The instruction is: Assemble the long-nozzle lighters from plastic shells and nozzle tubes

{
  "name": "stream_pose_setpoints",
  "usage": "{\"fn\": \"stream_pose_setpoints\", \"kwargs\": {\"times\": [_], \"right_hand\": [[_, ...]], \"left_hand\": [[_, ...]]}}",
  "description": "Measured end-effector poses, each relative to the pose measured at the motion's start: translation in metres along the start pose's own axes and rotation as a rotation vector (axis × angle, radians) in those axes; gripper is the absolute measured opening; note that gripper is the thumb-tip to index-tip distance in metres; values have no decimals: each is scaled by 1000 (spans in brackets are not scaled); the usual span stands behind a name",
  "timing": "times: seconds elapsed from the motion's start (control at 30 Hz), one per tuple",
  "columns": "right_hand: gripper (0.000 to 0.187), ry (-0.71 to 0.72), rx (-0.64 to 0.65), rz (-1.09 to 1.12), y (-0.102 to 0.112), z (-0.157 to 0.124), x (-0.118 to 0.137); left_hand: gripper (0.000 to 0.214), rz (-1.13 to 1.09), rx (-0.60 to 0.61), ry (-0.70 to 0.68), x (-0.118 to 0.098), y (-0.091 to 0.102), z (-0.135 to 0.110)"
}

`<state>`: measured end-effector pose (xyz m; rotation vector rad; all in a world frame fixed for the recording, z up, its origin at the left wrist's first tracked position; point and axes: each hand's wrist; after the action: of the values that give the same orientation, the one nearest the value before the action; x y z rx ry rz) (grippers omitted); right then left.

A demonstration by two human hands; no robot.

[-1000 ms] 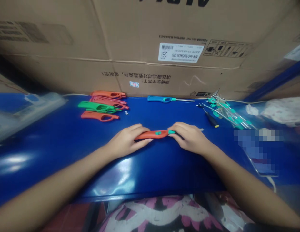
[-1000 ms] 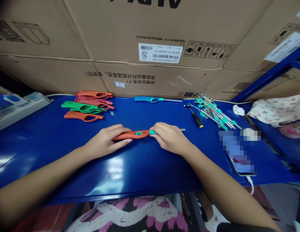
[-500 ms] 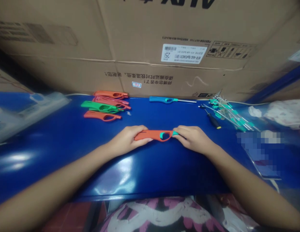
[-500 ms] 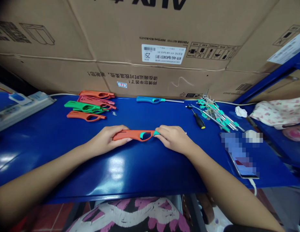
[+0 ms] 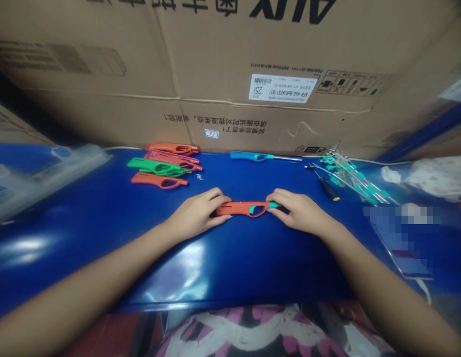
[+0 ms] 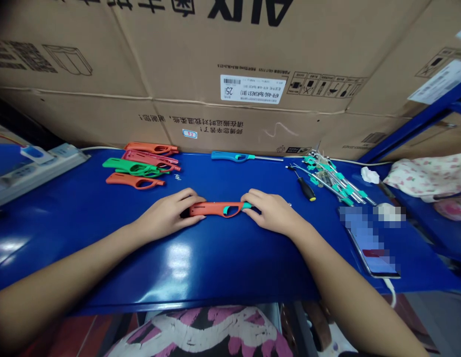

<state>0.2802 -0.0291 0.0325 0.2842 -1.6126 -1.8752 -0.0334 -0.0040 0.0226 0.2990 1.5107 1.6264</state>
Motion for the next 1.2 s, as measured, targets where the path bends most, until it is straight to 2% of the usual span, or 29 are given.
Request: {"fn": "stream_pose_setpoints", "kwargs": {"times": [0.13, 0.3, 0.47, 0.63, 0.83, 0.97, 1.1, 1.2], "right_hand": [[18, -41, -12, 98, 4, -2, -4], [18, -14, -21, 139, 0, 1, 3], [15, 25, -112, 43, -7, 2, 10], [19, 79, -164, -15, -4, 1, 10], [22, 111, -80, 29, -5, 5, 16], [21, 39, -71, 63, -10, 5, 20], [25, 9, 9, 53, -8, 4, 17], [26, 30, -10, 61, -5, 4, 11]], "left_hand": [[30, -123, -52, -4, 2, 1, 0], [16, -221, -144, 45, 0, -1, -1], [28, -233, -186, -17, 0, -5, -2], [29, -245, -146, -89, 0, -3, -1], [31, -266, -107, -102, -4, -3, -1], [29, -256, -106, -40, -8, -7, -2], [34, -248, -121, -46, -5, -9, -3], [37, -261, -97, -70, -2, -10, -3]]}}
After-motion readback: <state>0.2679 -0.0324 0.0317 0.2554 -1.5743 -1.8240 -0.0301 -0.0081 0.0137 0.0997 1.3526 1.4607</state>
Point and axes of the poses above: each hand's wrist, its own z-axis towards the middle knuckle, its own y-axis out of the back of the hand, x = y × z, and after that the axes turned 4 degrees about -x, right-handed
